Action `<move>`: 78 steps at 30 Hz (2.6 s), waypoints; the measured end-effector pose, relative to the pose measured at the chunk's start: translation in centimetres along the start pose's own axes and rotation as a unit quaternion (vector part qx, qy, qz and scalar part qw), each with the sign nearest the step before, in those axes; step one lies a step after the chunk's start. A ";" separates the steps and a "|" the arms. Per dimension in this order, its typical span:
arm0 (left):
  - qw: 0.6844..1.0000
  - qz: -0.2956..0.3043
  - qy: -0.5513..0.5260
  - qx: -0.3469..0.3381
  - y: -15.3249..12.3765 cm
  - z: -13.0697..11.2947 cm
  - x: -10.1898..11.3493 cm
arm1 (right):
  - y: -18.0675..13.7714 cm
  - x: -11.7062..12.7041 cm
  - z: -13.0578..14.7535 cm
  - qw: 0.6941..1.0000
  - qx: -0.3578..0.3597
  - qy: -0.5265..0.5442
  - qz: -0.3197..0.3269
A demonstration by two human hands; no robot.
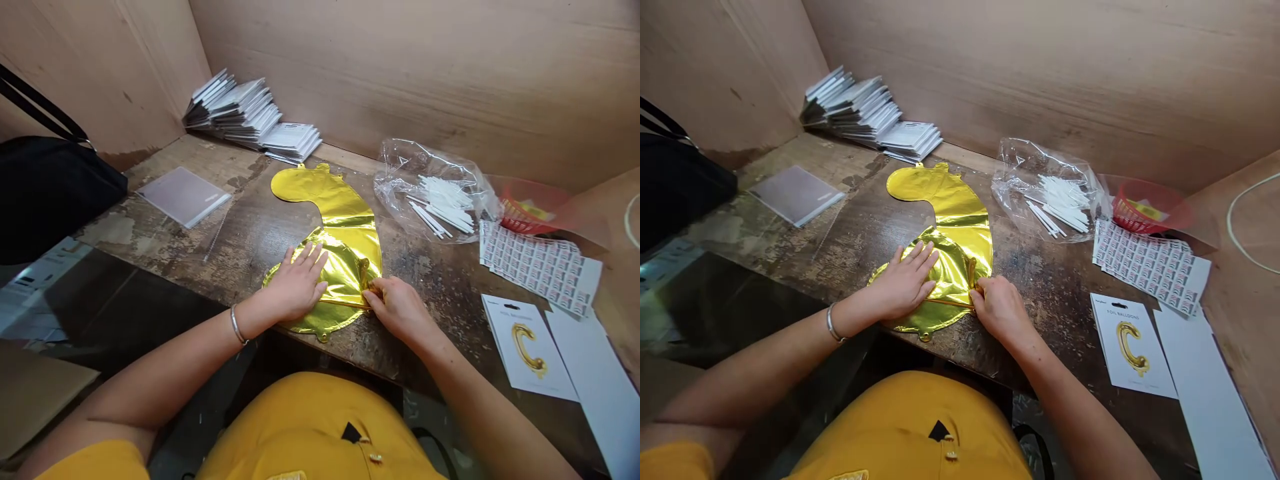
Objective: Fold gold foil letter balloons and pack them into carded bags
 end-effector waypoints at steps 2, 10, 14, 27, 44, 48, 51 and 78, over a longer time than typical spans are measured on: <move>0.999 0.039 -0.001 0.015 -0.4 0.4 -1.6 | 0.4 1.7 0.5 0.997 0.019 -0.009 -0.079; 0.996 0.082 0.011 0.015 -0.6 1.2 -1.3 | 2.1 -2.3 6.8 0.970 0.238 0.039 -0.037; 0.992 0.057 0.061 0.093 1.5 4.3 0.0 | 2.3 -4.1 6.3 0.976 0.217 0.027 -0.011; 0.998 0.032 0.025 -0.037 0.9 1.9 0.0 | 2.2 -3.6 6.0 0.976 0.212 0.052 -0.017; 0.989 -0.140 -0.004 -0.042 -0.6 -0.2 3.5 | -2.1 1.1 6.5 0.964 0.233 -0.027 -0.129; 0.980 -0.132 -0.043 -0.141 -2.6 -3.8 3.7 | -3.1 2.0 8.0 0.973 0.214 -0.004 -0.085; 0.982 -0.135 -0.085 -0.105 -4.0 -2.8 3.3 | -3.7 1.9 7.6 0.956 0.268 0.119 -0.029; 0.981 -0.065 -0.113 0.146 -3.3 3.3 2.9 | 1.6 -0.8 4.2 0.995 0.051 0.018 -0.089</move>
Point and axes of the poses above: each hand's wrist, its own y-axis towards the middle knuckle, its own x-axis out of the back of the hand, z = x × y, the point moved 9 cm from there along y, towards the middle knuckle, and after that the axes turned 15 degrees about -z, right-handed, at the moved point
